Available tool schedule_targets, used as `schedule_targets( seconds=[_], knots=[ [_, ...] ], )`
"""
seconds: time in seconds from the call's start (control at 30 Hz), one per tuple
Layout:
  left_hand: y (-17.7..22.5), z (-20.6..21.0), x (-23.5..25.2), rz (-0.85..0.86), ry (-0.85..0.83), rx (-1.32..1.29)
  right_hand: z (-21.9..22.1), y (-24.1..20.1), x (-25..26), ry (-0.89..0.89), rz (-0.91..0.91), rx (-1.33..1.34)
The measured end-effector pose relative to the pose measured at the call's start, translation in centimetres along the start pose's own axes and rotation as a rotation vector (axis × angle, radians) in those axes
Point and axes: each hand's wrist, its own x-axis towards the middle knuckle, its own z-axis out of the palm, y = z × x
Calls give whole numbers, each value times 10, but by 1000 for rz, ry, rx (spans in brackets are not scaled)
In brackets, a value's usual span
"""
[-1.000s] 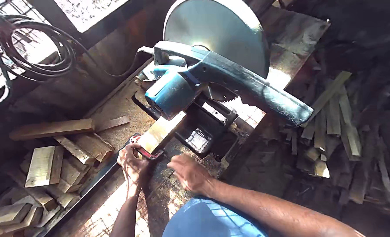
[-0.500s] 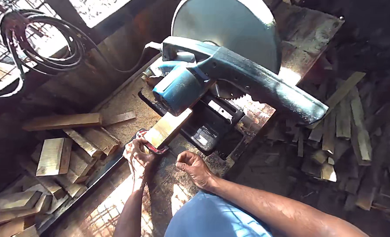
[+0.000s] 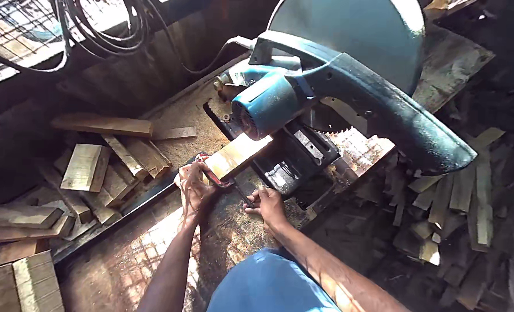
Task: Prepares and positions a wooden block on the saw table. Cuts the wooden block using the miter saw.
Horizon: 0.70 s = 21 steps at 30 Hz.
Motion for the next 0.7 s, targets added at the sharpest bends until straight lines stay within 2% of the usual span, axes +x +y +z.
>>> schedule_targets(
  seconds=[0.1, 0.3, 0.37, 0.53, 0.6, 0.67, 0.7],
  knots=[
    [-1, -2, 1, 18, -17, -1, -1, -4, 3, -14, 64, 85],
    [1, -7, 0, 27, -75, 34, -17, 14, -1, 65, -266, -77],
    [0, -8, -3, 46, -61, 33, -18, 16, -1, 88, -297, -63],
    [-2, -9, -35, 48, 118, 1, -10, 15, -15, -23, -301, -451],
    [-2, -13, -57, 40, 170, -45, -15, 10, -17, 28, -471, -679],
    [-7, -20, -78, 49, 178, -83, -22, 12, -17, 22, -820, -891],
    [-10, -25, -85, 50, 166, -78, -23, 15, -17, -60, -988, -995]
  ],
)
